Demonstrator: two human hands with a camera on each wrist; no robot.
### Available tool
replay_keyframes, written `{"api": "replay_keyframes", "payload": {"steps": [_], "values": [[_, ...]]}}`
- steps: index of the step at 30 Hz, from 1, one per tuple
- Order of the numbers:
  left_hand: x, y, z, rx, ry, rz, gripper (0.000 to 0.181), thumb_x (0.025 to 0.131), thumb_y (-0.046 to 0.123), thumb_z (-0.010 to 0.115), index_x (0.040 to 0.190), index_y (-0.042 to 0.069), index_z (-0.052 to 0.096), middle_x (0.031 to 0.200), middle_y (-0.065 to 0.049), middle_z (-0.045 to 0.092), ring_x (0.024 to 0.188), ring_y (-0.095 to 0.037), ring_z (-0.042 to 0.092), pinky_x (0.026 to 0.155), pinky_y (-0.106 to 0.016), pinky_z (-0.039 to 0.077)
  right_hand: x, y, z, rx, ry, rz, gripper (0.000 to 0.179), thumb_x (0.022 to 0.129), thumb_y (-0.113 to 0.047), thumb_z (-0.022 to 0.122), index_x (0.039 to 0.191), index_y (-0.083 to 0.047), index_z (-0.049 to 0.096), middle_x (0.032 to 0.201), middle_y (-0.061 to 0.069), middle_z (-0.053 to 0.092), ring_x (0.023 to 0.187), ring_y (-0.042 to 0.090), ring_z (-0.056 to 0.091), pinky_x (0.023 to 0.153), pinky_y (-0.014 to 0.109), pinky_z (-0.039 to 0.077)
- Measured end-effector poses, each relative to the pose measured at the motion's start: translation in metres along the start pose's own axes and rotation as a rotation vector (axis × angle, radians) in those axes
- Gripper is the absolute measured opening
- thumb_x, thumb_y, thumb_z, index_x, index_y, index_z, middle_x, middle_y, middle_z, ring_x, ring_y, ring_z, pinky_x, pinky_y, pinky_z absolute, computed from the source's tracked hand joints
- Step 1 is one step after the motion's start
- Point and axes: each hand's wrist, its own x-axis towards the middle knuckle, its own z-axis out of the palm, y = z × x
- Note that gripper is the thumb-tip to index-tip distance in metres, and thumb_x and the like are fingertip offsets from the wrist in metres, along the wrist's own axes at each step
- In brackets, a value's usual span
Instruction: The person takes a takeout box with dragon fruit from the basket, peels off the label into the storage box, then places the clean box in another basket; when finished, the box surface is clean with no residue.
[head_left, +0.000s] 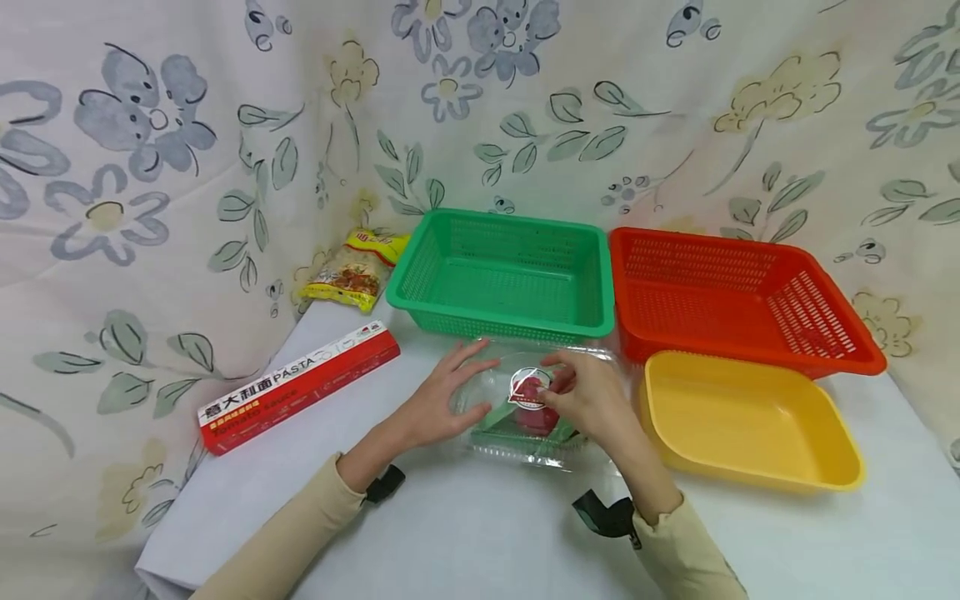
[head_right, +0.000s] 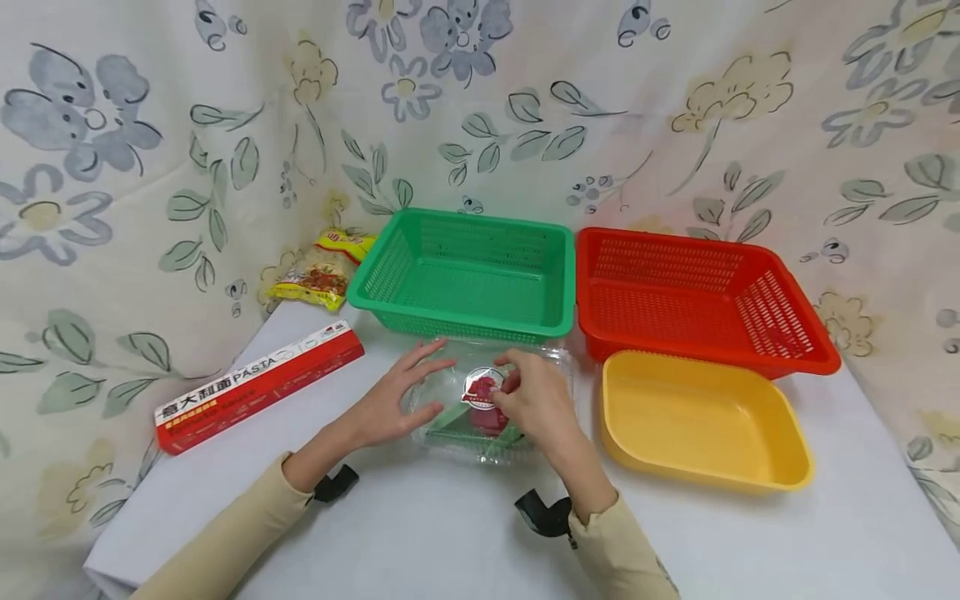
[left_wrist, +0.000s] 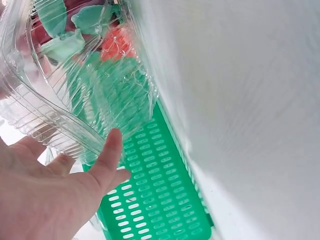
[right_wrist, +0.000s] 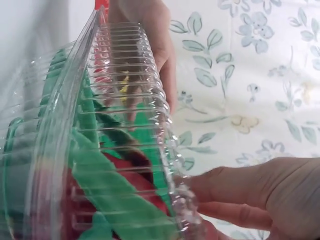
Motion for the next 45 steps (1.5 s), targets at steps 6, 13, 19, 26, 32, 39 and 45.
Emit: {"api": "replay_keyframes", "payload": {"steps": [6,13,19,26,32,39,45], "values": [[0.007,0.005,-0.006,0.006,-0.041,-0.018,0.058,0.092,0.032,0.064,0.147,0.019,0.047,0.162,-0.002,0.024,0.146,-0.02,0.025,0.107,-0.053,0.038,0.002,-0.001,-0.003,-0.018,0.046,-0.002,0.036,0.081,-0.006,0.077,0.115,-0.002,0.068,0.079,0.006,0.069,0.07,0.02,0.061,0.06,0.03,0.051],[0.004,-0.001,-0.005,-0.064,-0.042,-0.045,0.058,0.091,0.027,0.066,0.146,0.018,0.049,0.162,0.001,0.023,0.147,-0.02,0.022,0.107,-0.056,0.037,0.007,0.0,0.008,-0.082,0.062,-0.012,0.027,0.079,-0.009,0.077,0.104,-0.004,0.071,0.074,0.004,0.065,0.068,0.02,0.056,0.059,0.03,0.047],[0.006,-0.009,-0.004,-0.171,-0.032,-0.036,0.058,0.092,0.019,0.067,0.146,0.017,0.048,0.161,0.0,0.022,0.145,-0.029,0.027,0.092,-0.048,0.05,0.017,0.001,0.004,0.025,-0.006,0.037,0.034,0.081,-0.008,0.074,0.114,-0.002,0.069,0.074,0.004,0.063,0.067,0.02,0.055,0.056,0.03,0.045],[0.001,-0.012,0.003,-0.216,-0.048,-0.025,0.057,0.094,0.025,0.063,0.147,0.018,0.045,0.162,-0.001,0.019,0.145,-0.035,0.025,0.09,-0.047,0.052,0.013,0.003,0.007,0.059,-0.001,0.068,0.039,0.081,-0.006,0.071,0.119,-0.001,0.066,0.07,0.003,0.06,0.062,0.018,0.052,0.054,0.029,0.039],[-0.007,-0.008,0.006,-0.18,-0.052,-0.024,0.058,0.093,0.021,0.063,0.148,0.019,0.044,0.162,-0.008,0.019,0.148,-0.027,0.018,0.102,-0.06,0.04,0.009,0.004,0.012,0.175,-0.022,0.108,0.046,0.08,-0.001,0.068,0.126,0.0,0.062,0.072,0.004,0.059,0.061,0.016,0.05,0.052,0.028,0.039],[-0.001,-0.006,0.002,-0.161,-0.054,-0.025,0.059,0.092,0.02,0.066,0.147,0.019,0.044,0.162,0.001,0.018,0.148,-0.022,0.016,0.106,-0.058,0.036,0.013,0.007,0.009,0.323,-0.025,0.13,0.041,0.082,0.005,0.066,0.123,0.005,0.063,0.071,0.007,0.059,0.052,0.013,0.044,0.045,0.022,0.034],[0.0,-0.008,0.002,-0.161,-0.058,-0.027,0.06,0.091,0.021,0.067,0.147,0.017,0.045,0.161,0.0,0.019,0.149,-0.021,0.014,0.11,-0.058,0.03,0.015,0.007,0.009,0.32,-0.064,0.135,0.037,0.083,0.002,0.066,0.12,0.006,0.064,0.072,0.007,0.059,0.051,0.013,0.045,0.044,0.022,0.035]]}}
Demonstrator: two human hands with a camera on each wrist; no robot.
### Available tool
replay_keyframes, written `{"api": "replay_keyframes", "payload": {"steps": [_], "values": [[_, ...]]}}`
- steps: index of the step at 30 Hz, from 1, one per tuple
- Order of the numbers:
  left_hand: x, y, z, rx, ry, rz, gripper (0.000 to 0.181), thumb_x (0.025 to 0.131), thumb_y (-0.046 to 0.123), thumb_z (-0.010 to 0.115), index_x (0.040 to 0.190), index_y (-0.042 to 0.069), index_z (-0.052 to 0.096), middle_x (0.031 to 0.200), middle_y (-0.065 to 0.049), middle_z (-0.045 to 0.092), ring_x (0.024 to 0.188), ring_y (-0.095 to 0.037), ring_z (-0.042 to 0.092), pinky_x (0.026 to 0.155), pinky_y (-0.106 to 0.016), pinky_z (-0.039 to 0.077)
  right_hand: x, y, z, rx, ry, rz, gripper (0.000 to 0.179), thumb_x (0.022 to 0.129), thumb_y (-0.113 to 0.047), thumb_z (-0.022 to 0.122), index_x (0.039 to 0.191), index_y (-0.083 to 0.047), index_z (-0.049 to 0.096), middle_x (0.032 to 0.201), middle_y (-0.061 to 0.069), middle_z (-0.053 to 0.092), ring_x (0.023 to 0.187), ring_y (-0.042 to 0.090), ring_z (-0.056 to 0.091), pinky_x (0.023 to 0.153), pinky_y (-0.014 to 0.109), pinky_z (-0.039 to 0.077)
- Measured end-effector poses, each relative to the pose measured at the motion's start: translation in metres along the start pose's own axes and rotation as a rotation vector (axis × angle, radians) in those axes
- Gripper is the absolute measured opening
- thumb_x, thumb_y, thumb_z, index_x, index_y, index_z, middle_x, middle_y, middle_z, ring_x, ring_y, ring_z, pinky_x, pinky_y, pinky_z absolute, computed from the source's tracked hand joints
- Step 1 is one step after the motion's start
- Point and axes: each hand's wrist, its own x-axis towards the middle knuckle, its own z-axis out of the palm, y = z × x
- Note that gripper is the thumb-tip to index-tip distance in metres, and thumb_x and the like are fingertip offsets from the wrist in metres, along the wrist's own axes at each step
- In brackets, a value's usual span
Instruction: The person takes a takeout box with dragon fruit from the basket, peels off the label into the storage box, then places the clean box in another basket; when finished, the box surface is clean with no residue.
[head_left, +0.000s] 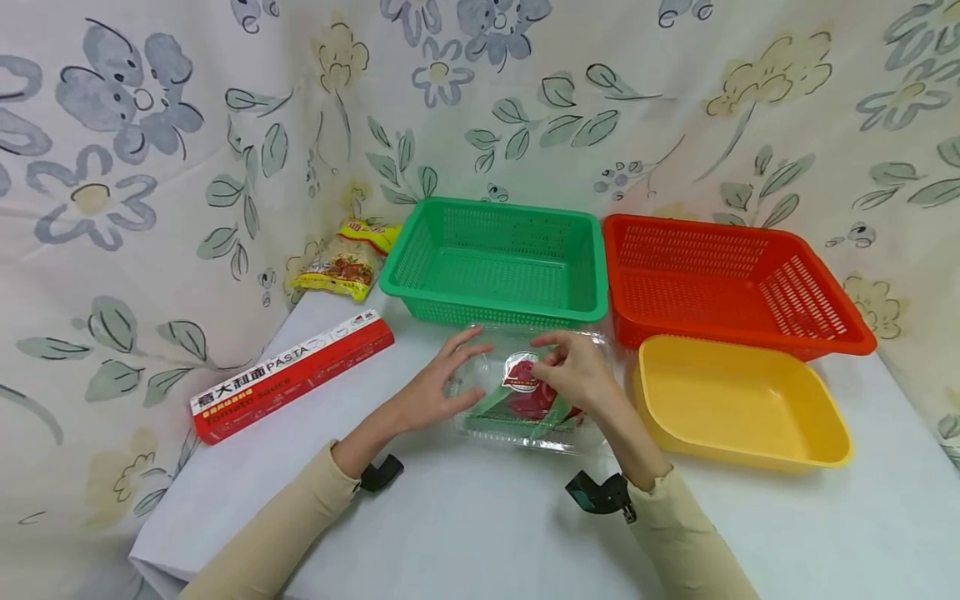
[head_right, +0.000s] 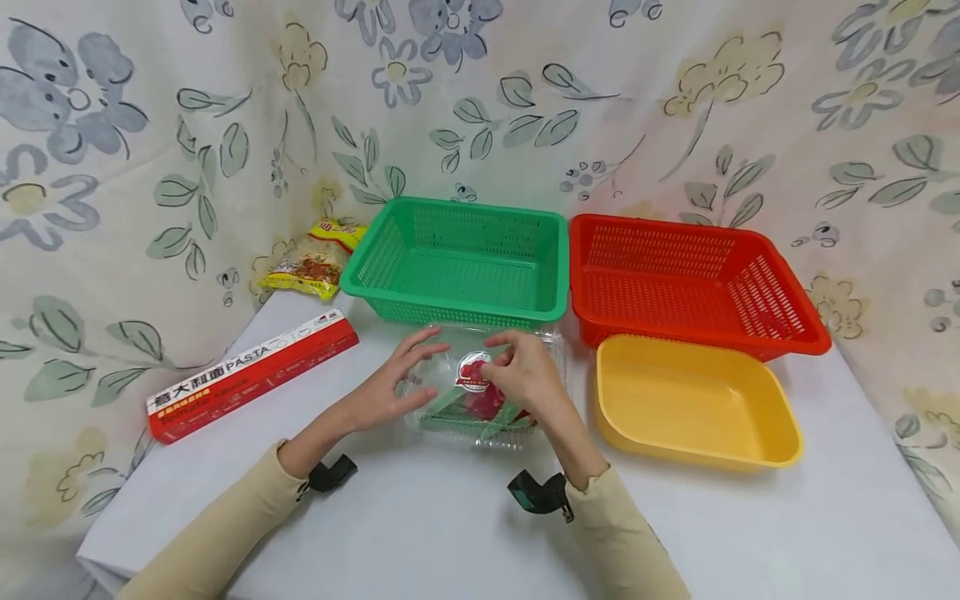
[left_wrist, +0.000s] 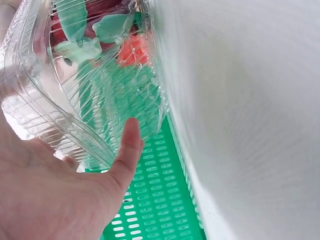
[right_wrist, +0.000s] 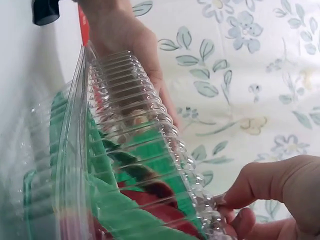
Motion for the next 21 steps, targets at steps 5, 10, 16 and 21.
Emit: {"api": "replay_keyframes", "payload": {"steps": [5,10,16,21], "values": [[-0.0001,-0.0008,0.0004,0.0,-0.008,-0.006,0.06,0.092,0.025,0.066,0.148,0.018,0.043,0.162,0.0,0.018,0.149,-0.019,0.014,0.107,-0.058,0.035,0.0013,0.0015,-0.0006,0.064,0.002,0.004,0.034,0.083,0.003,0.065,0.117,0.005,0.066,0.071,0.006,0.061,0.047,0.011,0.039,0.041,0.021,0.03],[0.0018,-0.0008,-0.0006,-0.003,-0.016,-0.019,0.061,0.093,0.028,0.065,0.149,0.019,0.042,0.162,0.004,0.016,0.148,-0.019,0.015,0.102,-0.056,0.04,0.0046,0.0046,-0.0031,0.123,-0.013,-0.003,0.032,0.086,0.002,0.065,0.118,0.005,0.066,0.072,0.006,0.063,0.044,0.01,0.036,0.04,0.021,0.029],[0.0042,-0.0002,-0.0024,-0.008,-0.019,-0.009,0.061,0.093,0.029,0.064,0.149,0.016,0.042,0.162,-0.004,0.017,0.149,-0.02,0.014,0.107,-0.058,0.035,0.0081,0.0062,-0.005,0.158,-0.027,-0.002,0.03,0.088,0.001,0.065,0.118,0.004,0.067,0.073,0.007,0.065,0.045,0.01,0.036,0.041,0.022,0.029],[0.0032,-0.0002,-0.0025,-0.02,-0.018,-0.013,0.06,0.094,0.026,0.064,0.149,0.015,0.042,0.162,-0.009,0.017,0.149,-0.019,0.013,0.106,-0.059,0.034,0.0087,0.0047,-0.0051,0.21,-0.048,0.018,0.031,0.089,0.001,0.065,0.12,0.005,0.066,0.074,0.005,0.065,0.045,0.009,0.036,0.041,0.021,0.029]]}}
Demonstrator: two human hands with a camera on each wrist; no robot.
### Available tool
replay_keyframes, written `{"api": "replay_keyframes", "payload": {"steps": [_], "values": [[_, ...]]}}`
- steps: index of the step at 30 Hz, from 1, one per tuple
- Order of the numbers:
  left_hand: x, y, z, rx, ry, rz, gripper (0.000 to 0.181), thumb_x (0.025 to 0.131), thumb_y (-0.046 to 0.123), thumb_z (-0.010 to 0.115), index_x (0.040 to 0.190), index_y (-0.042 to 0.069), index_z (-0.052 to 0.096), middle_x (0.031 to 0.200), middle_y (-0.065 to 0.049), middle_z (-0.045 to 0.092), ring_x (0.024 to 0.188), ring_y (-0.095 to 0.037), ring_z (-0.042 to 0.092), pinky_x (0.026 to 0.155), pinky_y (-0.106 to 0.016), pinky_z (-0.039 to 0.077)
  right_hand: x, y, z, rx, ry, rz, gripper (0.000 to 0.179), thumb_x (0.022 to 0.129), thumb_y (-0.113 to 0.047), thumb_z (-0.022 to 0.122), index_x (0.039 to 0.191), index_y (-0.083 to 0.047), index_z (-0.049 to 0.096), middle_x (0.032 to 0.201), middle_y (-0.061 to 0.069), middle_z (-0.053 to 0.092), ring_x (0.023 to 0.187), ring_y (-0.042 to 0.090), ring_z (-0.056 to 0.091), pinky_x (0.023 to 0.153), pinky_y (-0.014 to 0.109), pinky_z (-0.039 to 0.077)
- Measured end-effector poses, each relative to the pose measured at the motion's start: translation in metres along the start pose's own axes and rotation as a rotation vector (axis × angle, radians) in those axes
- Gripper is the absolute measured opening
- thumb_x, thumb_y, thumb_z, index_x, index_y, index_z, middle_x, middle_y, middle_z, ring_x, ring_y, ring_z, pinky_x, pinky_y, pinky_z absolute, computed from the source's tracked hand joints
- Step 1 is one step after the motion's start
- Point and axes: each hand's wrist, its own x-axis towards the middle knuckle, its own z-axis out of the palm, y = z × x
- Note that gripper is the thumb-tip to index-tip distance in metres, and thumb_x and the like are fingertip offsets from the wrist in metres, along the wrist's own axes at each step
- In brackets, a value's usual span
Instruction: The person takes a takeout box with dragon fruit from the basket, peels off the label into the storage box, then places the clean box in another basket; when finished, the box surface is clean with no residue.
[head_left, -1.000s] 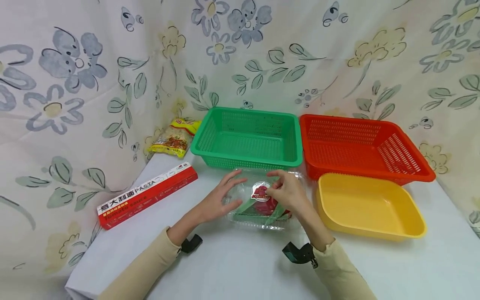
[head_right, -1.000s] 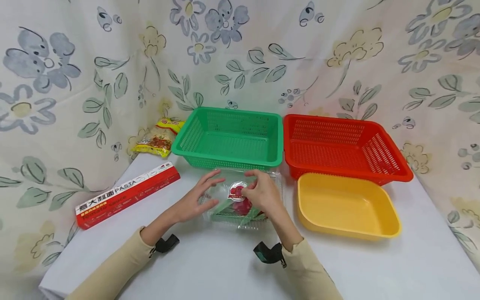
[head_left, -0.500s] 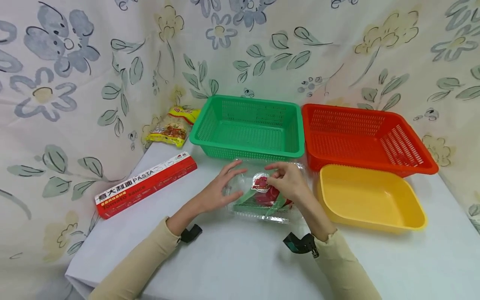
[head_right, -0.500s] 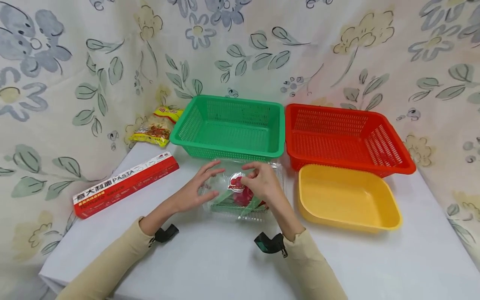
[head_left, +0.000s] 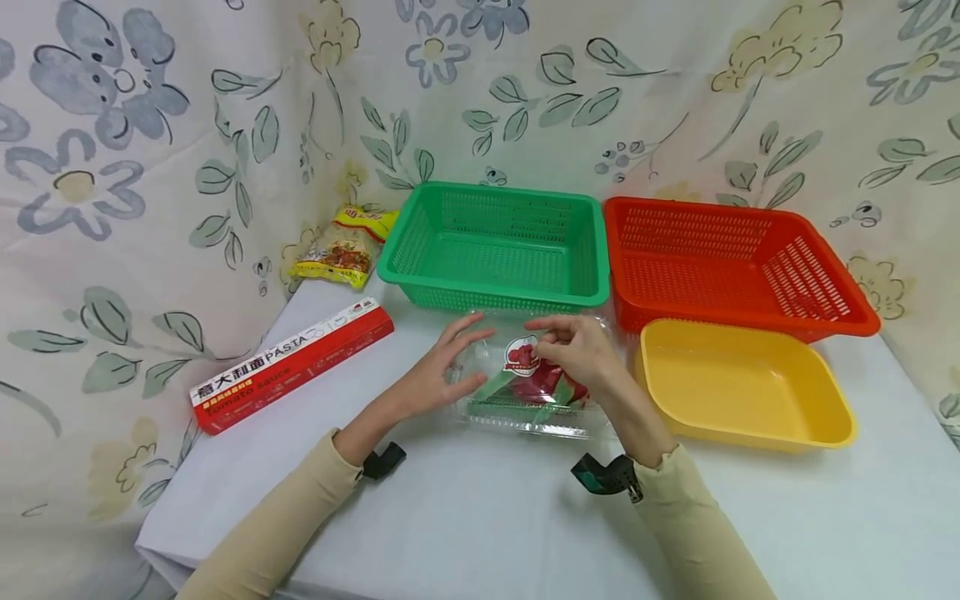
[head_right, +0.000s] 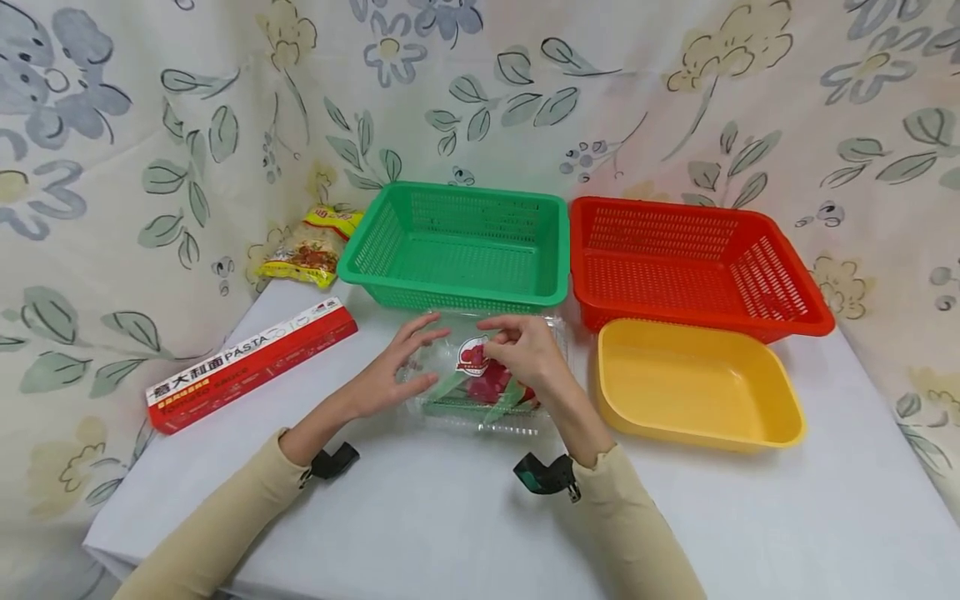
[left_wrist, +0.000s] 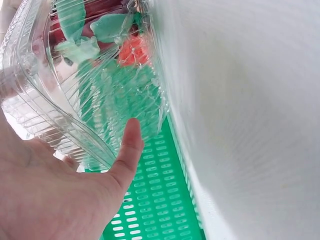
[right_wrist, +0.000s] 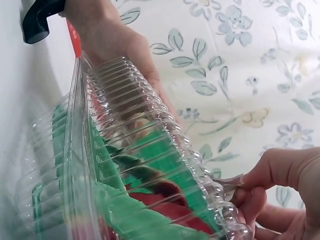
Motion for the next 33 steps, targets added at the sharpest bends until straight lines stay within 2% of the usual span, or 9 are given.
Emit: {"api": "replay_keyframes", "payload": {"steps": [4,6,10,13,19,24,28,33], "values": [[-0.001,0.0,0.0,0.003,-0.003,-0.005,0.061,0.094,0.025,0.064,0.149,0.015,0.042,0.162,-0.009,0.016,0.149,-0.019,0.012,0.104,-0.059,0.037,0.0,-0.001,-0.002,0.038,-0.029,0.013,0.033,0.09,0.001,0.064,0.122,0.007,0.064,0.074,0.004,0.064,0.047,0.009,0.037,0.041,0.02,0.028],[0.0,0.0,0.0,0.006,-0.001,-0.005,0.061,0.093,0.025,0.064,0.149,0.017,0.042,0.162,-0.008,0.017,0.149,-0.018,0.013,0.103,-0.058,0.038,-0.001,-0.002,-0.004,0.068,-0.043,0.01,0.033,0.09,0.0,0.065,0.123,0.006,0.064,0.076,0.004,0.065,0.051,0.01,0.042,0.043,0.019,0.031],[0.001,-0.001,0.003,-0.009,-0.002,-0.014,0.062,0.093,0.025,0.065,0.15,0.02,0.041,0.162,-0.004,0.016,0.148,-0.016,0.015,0.099,-0.053,0.044,-0.004,-0.003,-0.01,0.126,-0.074,0.026,0.036,0.091,-0.005,0.064,0.126,0.004,0.064,0.089,0.009,0.069,0.073,0.016,0.058,0.06,0.022,0.052],[0.001,-0.002,0.004,-0.007,-0.003,-0.016,0.062,0.093,0.025,0.065,0.15,0.02,0.041,0.162,-0.002,0.016,0.148,-0.017,0.015,0.098,-0.053,0.045,-0.007,-0.004,-0.013,0.107,-0.083,0.02,0.037,0.091,-0.006,0.064,0.127,0.003,0.064,0.095,0.012,0.068,0.086,0.022,0.06,0.072,0.028,0.057],[-0.003,0.0,0.0,0.022,0.003,-0.003,0.062,0.093,0.029,0.064,0.149,0.017,0.042,0.162,-0.007,0.017,0.148,-0.019,0.015,0.106,-0.059,0.035,-0.011,-0.011,-0.02,-0.009,-0.009,-0.039,0.032,0.09,-0.009,0.067,0.118,0.006,0.068,0.096,0.014,0.069,0.081,0.022,0.058,0.068,0.028,0.056],[-0.005,-0.001,0.0,0.017,-0.007,-0.015,0.062,0.093,0.03,0.063,0.15,0.018,0.041,0.163,-0.002,0.015,0.148,-0.018,0.015,0.103,-0.056,0.041,-0.019,-0.017,-0.036,-0.042,0.036,-0.086,0.026,0.093,-0.011,0.067,0.108,0.01,0.07,0.088,0.002,0.07,0.082,0.02,0.06,0.07,0.028,0.055],[-0.004,-0.001,0.0,0.02,-0.024,-0.015,0.063,0.094,0.031,0.063,0.15,0.016,0.04,0.163,0.001,0.014,0.148,-0.019,0.016,0.101,-0.053,0.043,-0.026,-0.017,-0.053,-0.041,0.091,-0.135,0.028,0.094,-0.013,0.067,0.106,0.013,0.068,0.085,-0.01,0.07,0.083,0.016,0.06,0.072,0.024,0.054],[-0.004,-0.001,-0.001,0.038,-0.014,-0.014,0.062,0.094,0.031,0.064,0.15,0.017,0.041,0.163,-0.003,0.016,0.147,-0.019,0.018,0.1,-0.052,0.044,-0.032,-0.014,-0.077,-0.053,0.189,-0.137,0.028,0.094,-0.016,0.068,0.107,0.008,0.068,0.085,-0.013,0.069,0.082,0.014,0.061,0.07,0.019,0.054]]}}
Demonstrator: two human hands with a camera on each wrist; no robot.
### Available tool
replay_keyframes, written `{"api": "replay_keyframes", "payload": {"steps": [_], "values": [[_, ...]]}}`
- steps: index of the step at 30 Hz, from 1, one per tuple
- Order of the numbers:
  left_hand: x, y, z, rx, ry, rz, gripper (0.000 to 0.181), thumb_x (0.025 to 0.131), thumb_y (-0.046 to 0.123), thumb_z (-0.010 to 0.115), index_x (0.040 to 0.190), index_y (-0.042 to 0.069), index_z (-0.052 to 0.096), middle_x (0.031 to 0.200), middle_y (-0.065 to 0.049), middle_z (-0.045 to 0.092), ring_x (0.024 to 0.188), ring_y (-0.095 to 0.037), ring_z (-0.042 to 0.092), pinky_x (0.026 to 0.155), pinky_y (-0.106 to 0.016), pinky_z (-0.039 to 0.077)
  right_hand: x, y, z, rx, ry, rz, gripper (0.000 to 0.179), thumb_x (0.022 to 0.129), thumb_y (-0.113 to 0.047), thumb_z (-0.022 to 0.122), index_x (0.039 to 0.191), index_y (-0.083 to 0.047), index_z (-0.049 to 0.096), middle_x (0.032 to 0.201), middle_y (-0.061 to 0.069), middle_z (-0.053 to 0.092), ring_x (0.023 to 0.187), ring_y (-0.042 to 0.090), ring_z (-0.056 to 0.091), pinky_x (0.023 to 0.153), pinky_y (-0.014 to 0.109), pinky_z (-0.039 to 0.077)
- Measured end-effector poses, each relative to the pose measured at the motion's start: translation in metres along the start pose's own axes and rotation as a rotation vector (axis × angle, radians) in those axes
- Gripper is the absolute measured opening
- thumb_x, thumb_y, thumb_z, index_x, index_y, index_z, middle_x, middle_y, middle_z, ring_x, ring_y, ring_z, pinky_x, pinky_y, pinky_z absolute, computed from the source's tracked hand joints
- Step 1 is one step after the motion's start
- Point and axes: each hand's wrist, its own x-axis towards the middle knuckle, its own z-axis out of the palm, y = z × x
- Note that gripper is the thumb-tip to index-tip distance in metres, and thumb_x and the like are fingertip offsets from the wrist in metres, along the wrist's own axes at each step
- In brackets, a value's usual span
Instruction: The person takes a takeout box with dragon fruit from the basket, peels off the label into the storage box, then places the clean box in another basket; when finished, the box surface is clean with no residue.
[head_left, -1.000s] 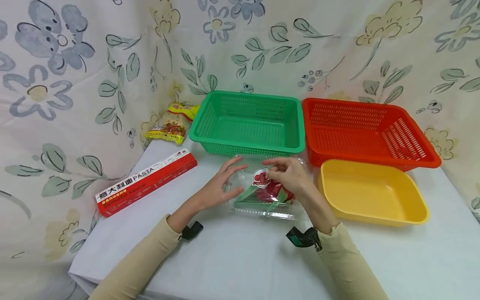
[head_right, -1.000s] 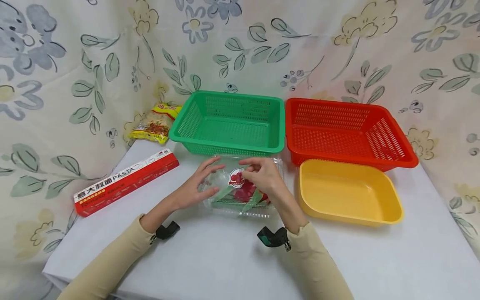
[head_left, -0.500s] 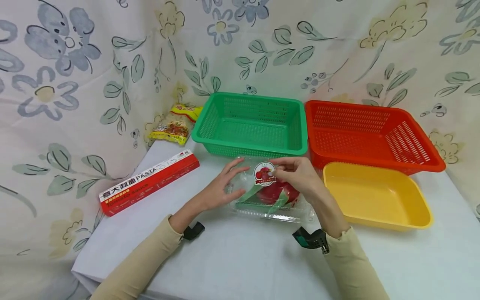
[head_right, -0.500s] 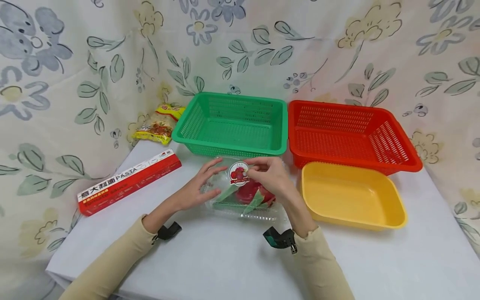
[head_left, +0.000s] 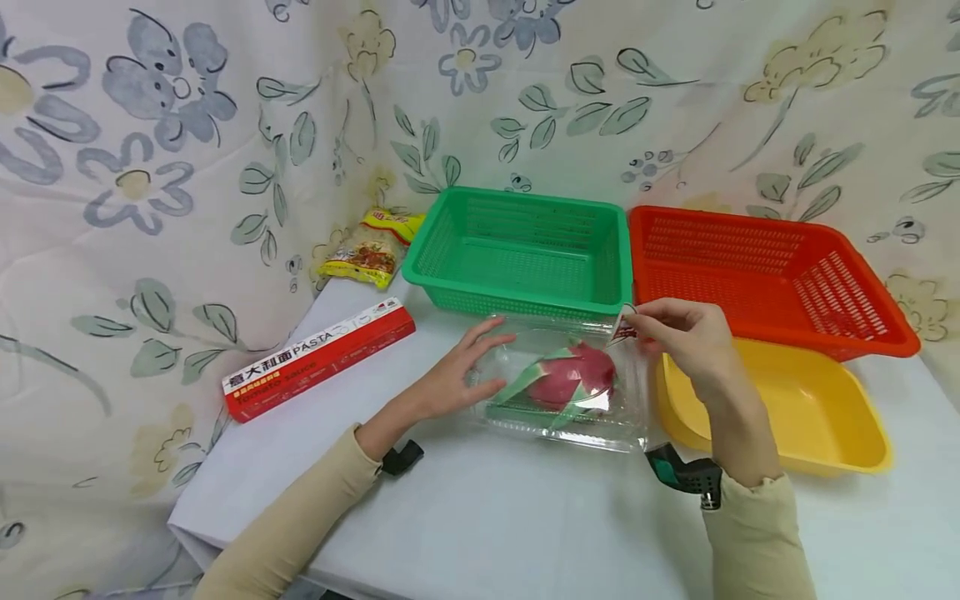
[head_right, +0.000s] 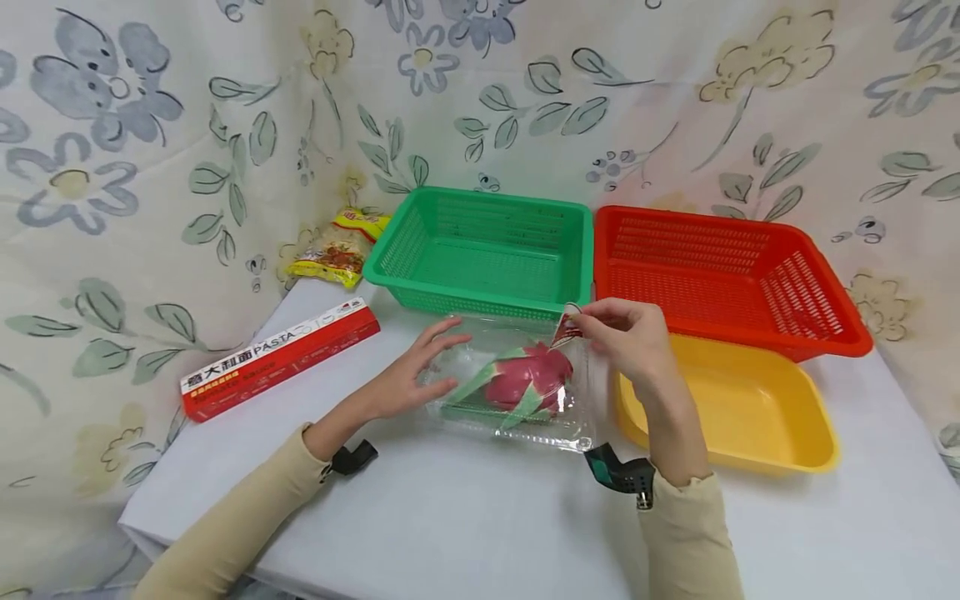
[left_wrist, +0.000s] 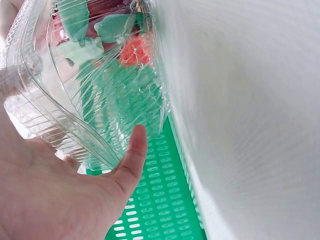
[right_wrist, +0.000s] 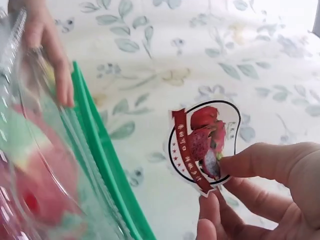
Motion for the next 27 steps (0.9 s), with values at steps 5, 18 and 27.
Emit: {"api": "replay_keyframes", "payload": {"steps": [5,18,27], "values": [[0.0,0.001,-0.002,0.012,0.007,-0.002,0.062,0.093,0.032,0.064,0.149,0.017,0.042,0.162,-0.005,0.017,0.148,-0.018,0.017,0.102,-0.055,0.042,0.0,0.006,-0.023,-0.048,0.071,0.049,0.033,0.095,-0.02,0.067,0.112,0.008,0.066,0.087,-0.016,0.067,0.08,0.007,0.063,0.071,0.017,0.054],[0.001,0.003,0.0,0.023,0.015,0.018,0.061,0.094,0.034,0.062,0.149,0.018,0.042,0.162,-0.003,0.018,0.148,-0.018,0.016,0.108,-0.059,0.033,-0.008,0.03,-0.077,-0.245,0.193,0.237,0.048,0.096,-0.034,0.063,0.125,0.004,0.061,0.083,-0.026,0.06,0.086,0.009,0.055,0.07,0.012,0.049],[0.001,0.002,0.001,0.022,0.014,0.015,0.061,0.093,0.029,0.063,0.149,0.018,0.042,0.162,-0.007,0.018,0.148,-0.019,0.016,0.108,-0.061,0.031,-0.011,0.052,-0.108,-0.3,0.153,0.438,0.066,0.092,-0.054,0.06,0.132,-0.001,0.058,0.083,-0.024,0.056,0.096,0.021,0.049,0.076,0.032,0.044]]}}
